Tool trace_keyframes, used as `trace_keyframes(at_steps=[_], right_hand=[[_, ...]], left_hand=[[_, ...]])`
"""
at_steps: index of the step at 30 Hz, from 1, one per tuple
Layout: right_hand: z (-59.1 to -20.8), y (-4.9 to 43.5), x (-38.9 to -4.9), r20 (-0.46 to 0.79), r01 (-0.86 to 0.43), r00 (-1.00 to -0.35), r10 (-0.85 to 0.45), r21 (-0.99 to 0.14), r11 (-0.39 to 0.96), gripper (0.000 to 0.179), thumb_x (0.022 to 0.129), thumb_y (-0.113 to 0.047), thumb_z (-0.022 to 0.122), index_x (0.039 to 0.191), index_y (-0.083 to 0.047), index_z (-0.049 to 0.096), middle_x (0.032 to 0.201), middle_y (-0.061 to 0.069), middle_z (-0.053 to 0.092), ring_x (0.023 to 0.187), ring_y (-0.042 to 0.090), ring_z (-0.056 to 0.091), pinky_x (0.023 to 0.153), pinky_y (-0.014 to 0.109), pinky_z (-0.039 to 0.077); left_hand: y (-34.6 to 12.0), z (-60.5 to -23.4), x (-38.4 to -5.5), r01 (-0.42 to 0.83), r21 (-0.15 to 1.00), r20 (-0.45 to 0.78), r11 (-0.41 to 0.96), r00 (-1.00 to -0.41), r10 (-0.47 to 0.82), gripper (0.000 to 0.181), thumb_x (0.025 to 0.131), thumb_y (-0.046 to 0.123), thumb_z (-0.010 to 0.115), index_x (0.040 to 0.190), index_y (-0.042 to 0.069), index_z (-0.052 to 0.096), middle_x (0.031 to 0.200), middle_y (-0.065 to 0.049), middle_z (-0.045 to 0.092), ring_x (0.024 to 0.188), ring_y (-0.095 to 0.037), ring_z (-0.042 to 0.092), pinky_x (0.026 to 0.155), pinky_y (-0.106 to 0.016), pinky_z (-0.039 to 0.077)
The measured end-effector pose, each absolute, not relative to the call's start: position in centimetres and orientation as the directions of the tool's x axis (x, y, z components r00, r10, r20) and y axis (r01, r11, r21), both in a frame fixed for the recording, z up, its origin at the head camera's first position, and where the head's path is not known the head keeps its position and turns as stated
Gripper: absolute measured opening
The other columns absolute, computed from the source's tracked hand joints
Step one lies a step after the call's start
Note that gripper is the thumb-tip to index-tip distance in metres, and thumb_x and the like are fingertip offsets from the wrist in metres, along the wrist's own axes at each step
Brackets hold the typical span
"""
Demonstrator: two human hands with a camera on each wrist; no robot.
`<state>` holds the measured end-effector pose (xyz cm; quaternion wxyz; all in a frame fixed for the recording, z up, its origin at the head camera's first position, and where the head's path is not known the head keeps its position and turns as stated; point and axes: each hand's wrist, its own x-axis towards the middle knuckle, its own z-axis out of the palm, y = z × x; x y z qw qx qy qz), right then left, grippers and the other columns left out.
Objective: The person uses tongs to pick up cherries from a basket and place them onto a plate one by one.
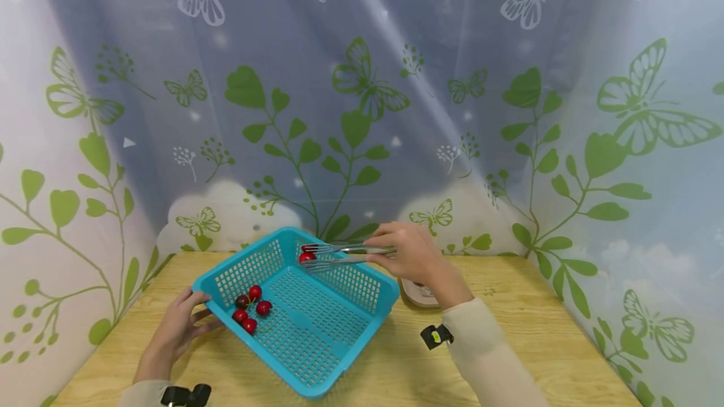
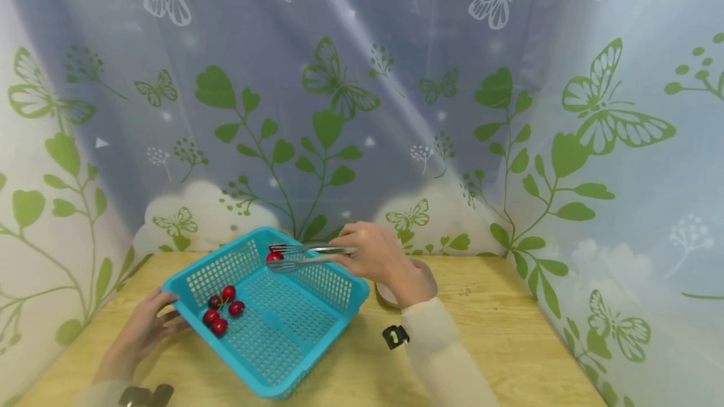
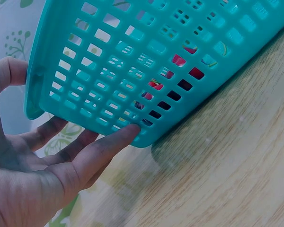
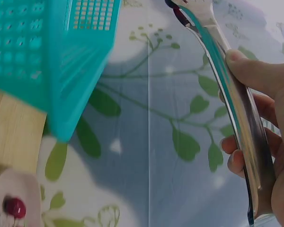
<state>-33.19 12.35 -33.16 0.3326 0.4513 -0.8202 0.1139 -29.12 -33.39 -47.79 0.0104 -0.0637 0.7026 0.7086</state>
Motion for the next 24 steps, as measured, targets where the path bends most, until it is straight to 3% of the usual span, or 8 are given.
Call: trace_keyframes(at_steps=[9,24], right_hand=[[-34.9,17.8,-32.8,0.734,-0.809,-0.302,-0.608,0.14,0.57,0.025,0.077,-0.02,0.09,0.1,-0.014,0.084,0.092,0.001,0.077,0.069,0.011,0.069,0.053,0.022,0.054],[-38.0,26.7,-31.9,0.764,-0.698,-0.383,-0.519,0.129,0.704,0.033,0.065,-0.014,0.094,0.097,-0.014,0.084,0.09,0.006,0.077,0.062,0.015,0.067,0.044,0.019,0.046]], left_hand=[[-33.3,-47.8,-29.1,-0.109,0.994,-0.108,0.004,-0.991,-0.084,0.06,0.108,0.024,0.042,0.161,0.006,0.019,0.144,-0.016,0.034,0.129,-0.037,0.052,0.096,-0.041,0.065],[-33.2,-47.5,-28.9,-0.113,0.994,-0.113,-0.005,-0.989,-0.091,0.059,0.107,0.024,0.043,0.159,0.006,0.022,0.145,-0.016,0.035,0.125,-0.033,0.054,0.095,-0.041,0.065]])
